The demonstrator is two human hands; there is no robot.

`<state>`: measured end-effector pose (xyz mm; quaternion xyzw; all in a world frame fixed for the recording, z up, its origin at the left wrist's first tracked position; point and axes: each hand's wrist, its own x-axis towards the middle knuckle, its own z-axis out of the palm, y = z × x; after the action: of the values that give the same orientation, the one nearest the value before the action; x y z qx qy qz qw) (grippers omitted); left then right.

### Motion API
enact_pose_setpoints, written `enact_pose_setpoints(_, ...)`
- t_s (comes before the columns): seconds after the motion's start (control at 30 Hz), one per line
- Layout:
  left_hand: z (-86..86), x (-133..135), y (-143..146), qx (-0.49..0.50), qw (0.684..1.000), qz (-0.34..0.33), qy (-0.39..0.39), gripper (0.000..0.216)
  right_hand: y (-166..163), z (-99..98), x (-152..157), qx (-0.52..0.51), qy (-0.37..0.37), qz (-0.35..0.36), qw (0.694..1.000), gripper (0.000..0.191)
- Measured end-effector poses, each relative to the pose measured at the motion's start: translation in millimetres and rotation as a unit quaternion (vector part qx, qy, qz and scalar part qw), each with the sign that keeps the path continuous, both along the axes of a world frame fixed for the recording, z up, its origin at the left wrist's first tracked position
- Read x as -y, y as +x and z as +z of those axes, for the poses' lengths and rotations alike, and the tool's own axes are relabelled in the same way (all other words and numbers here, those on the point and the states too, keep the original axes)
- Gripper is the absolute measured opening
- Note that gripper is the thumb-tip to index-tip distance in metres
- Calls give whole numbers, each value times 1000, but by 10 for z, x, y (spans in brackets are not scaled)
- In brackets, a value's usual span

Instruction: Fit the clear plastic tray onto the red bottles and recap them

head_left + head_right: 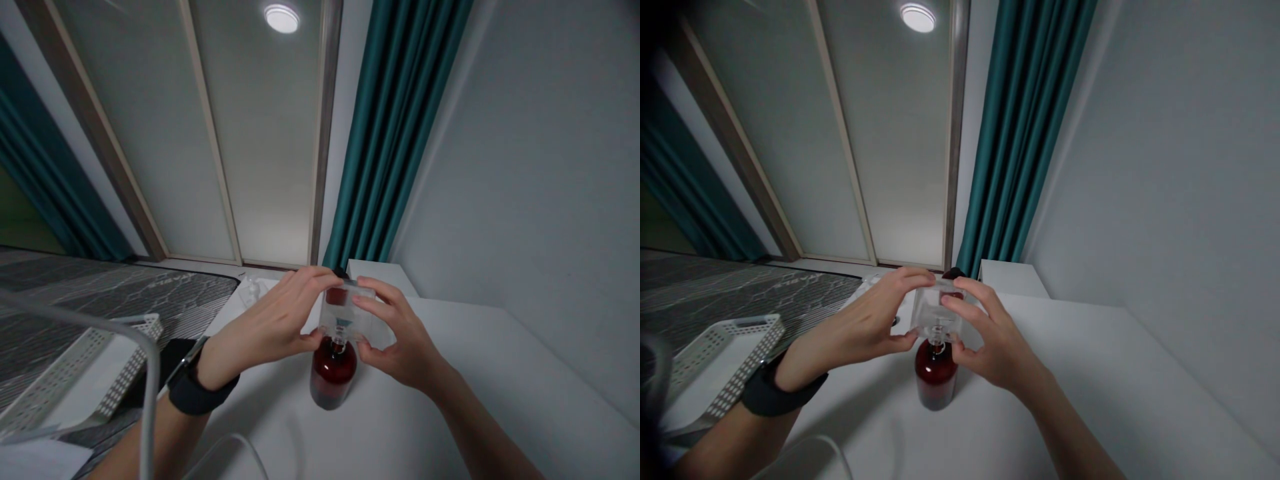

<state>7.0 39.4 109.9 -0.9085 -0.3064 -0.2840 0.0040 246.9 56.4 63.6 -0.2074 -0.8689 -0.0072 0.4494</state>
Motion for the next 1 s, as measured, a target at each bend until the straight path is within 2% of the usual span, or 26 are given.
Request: enact_pose_setpoints(1.0,6,24,4,3,1000,-4,13,62,-9,42,9,8,58,-11,998,70)
